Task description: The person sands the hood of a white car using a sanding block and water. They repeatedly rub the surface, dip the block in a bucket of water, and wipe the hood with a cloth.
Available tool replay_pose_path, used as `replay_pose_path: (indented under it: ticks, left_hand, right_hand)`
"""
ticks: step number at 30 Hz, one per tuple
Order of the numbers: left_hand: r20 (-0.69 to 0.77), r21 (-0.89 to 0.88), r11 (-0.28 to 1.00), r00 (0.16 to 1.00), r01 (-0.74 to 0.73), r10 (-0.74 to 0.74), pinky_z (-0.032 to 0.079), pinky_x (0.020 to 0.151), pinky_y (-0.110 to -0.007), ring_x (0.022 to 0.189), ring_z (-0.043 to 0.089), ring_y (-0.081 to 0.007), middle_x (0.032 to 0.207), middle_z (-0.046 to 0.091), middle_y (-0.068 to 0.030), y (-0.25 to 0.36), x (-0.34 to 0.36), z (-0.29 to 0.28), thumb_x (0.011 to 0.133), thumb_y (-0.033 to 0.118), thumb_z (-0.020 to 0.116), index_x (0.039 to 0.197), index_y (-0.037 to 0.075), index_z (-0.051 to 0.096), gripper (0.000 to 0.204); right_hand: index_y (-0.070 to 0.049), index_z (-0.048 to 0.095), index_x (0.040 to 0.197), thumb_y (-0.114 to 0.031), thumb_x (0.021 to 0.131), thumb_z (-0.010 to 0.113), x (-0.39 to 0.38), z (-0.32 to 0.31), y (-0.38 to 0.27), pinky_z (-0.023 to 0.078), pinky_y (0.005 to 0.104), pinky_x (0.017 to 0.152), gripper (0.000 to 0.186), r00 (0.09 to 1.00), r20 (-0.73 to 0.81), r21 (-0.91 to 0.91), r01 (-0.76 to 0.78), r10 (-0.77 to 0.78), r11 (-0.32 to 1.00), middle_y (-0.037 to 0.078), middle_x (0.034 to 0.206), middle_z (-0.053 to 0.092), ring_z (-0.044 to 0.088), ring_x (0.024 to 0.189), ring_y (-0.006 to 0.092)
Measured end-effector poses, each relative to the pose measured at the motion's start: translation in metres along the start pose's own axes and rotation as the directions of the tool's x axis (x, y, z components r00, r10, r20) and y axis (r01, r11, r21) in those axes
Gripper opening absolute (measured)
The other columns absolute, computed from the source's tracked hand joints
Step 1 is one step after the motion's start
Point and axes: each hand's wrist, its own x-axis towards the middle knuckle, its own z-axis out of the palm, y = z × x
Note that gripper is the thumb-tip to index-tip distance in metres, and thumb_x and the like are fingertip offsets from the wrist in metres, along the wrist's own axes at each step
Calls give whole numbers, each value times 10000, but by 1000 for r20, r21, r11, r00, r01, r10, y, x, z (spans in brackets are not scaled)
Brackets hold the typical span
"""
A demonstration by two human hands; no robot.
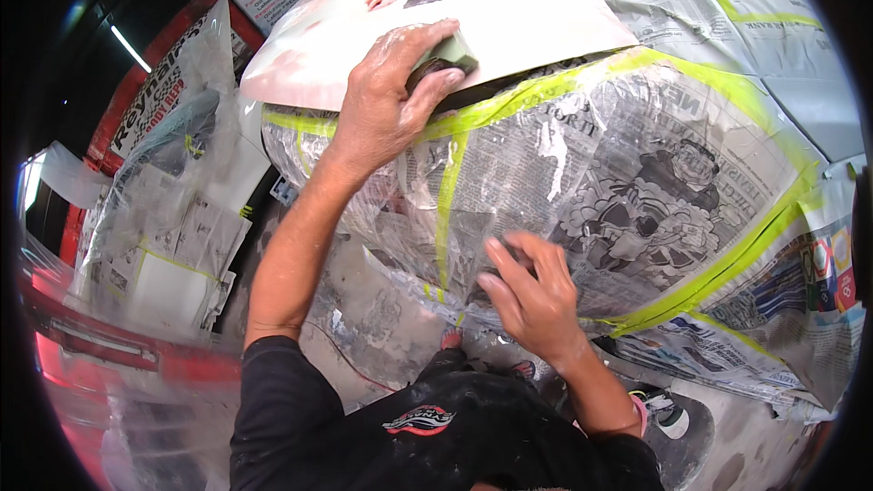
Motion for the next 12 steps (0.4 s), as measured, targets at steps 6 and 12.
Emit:
replay_pose_path:
  ticks: [6,12]
  left_hand:
    - [100,-2,974,969,-225,224,507,955,-439,1065,666,-332,1147,728,-176,-4,84,38,973,332,666,1243,78,735,377]
    - [151,75,935,931,-347,333,439,1077,-425,1112,691,-291,1183,740,-152,-7,99,38,946,345,719,1345,79,650,485]
  right_hand:
    - [-19,750,1146,-27,780,814,-16,-42,-3,521,359,753,372,992,15,8,-123,123,992,128,1031,701,638,847,269]
    - [-42,759,1152,-37,761,824,1,-52,-4,531,366,784,396,1000,-15,50,-7,8,999,136,1049,708,667,905,275]
